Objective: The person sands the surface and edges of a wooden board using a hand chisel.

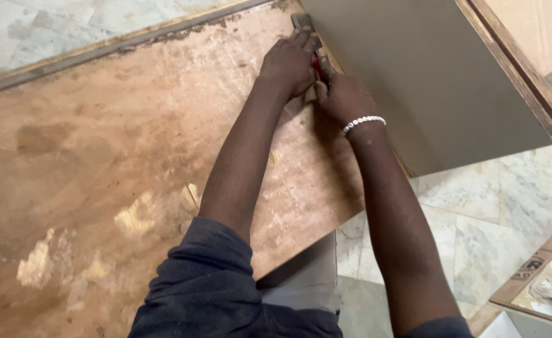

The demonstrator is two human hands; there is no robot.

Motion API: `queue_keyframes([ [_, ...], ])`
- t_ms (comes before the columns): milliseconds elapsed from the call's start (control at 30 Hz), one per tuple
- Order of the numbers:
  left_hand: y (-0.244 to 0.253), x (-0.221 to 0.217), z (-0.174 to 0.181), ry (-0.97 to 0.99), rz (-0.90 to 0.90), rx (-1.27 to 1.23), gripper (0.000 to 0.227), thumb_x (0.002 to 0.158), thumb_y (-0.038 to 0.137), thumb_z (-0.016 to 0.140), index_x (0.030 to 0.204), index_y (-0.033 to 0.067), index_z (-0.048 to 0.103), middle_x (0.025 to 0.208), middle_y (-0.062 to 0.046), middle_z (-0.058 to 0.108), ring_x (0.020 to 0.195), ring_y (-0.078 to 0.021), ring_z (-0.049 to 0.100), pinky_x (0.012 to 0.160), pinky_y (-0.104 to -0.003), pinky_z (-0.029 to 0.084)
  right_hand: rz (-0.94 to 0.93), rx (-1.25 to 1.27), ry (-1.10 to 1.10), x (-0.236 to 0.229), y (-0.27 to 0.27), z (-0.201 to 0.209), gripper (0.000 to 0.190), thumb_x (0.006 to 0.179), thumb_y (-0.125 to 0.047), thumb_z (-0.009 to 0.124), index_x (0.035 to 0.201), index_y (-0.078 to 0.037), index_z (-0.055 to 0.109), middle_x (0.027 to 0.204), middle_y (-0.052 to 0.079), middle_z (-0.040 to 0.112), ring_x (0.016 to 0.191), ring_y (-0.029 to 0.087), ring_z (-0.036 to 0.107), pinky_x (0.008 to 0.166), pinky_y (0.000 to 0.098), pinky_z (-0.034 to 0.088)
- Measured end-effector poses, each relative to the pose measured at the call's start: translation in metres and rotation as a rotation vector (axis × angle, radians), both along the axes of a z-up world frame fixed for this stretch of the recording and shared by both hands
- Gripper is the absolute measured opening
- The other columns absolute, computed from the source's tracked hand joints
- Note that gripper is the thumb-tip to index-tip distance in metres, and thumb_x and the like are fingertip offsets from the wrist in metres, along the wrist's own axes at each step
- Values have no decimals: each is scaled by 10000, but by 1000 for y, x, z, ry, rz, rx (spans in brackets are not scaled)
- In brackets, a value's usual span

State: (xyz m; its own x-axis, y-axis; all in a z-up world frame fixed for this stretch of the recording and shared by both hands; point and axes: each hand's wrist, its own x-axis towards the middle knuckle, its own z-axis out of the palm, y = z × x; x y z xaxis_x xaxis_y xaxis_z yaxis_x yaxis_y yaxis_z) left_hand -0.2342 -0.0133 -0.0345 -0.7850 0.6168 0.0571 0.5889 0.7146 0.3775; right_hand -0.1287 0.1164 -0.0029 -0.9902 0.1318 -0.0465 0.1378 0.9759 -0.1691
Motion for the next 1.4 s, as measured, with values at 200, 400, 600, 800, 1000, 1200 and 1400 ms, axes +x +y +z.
queue_keyframes([
  [200,1,-8,-9,79,-61,-20,679,936,212,533,1568,40,354,1661,-134,298,1513,-251,323,1226,-400,255,37,38,10,1,6,-5,524,1056,-365,550,1565,-297,445,1088,238,720,964,474,682,883,569,544],
  [400,-2,12,-9,72,-124,-24,665,959,222,477,1580,66,299,1663,-143,243,1510,-265,276,1199,-412,247,38,-26,7,22,8,0,619,1015,-348,549,1605,-283,373,1000,267,714,909,487,676,865,571,533],
  [600,8,-6,-17,80,-137,-84,626,1046,258,432,1605,15,291,1717,-142,226,1572,-262,272,1257,-413,255,30,42,-28,16,21,-9,492,1042,-372,543,1524,-274,510,1052,261,705,909,495,669,841,578,536],
  [800,6,9,-7,24,-25,-25,634,1004,252,422,1589,48,285,1687,-127,221,1548,-252,254,1247,-411,219,32,46,40,19,10,-4,544,979,-329,556,1514,-246,501,987,274,706,861,502,667,815,590,531],
  [1000,4,23,-12,80,-101,-78,680,957,253,450,1576,42,268,1678,-135,197,1536,-247,231,1227,-400,201,3,-16,-42,40,3,3,677,1001,-335,544,1633,-286,306,982,288,700,877,508,668,824,596,524],
  [1200,-1,-18,-8,-12,-22,-66,692,964,270,500,1595,70,300,1698,-136,212,1568,-266,230,1266,-396,211,54,-8,40,-3,4,-14,625,1051,-376,528,1628,-276,311,990,300,704,877,514,669,828,595,531],
  [1400,4,-16,-14,100,-133,-147,720,953,184,487,1614,40,241,1697,-154,183,1546,-283,224,1246,-423,193,17,-37,-26,9,10,-3,640,1041,-379,510,1637,-276,299,940,308,699,833,520,666,809,596,532],
])
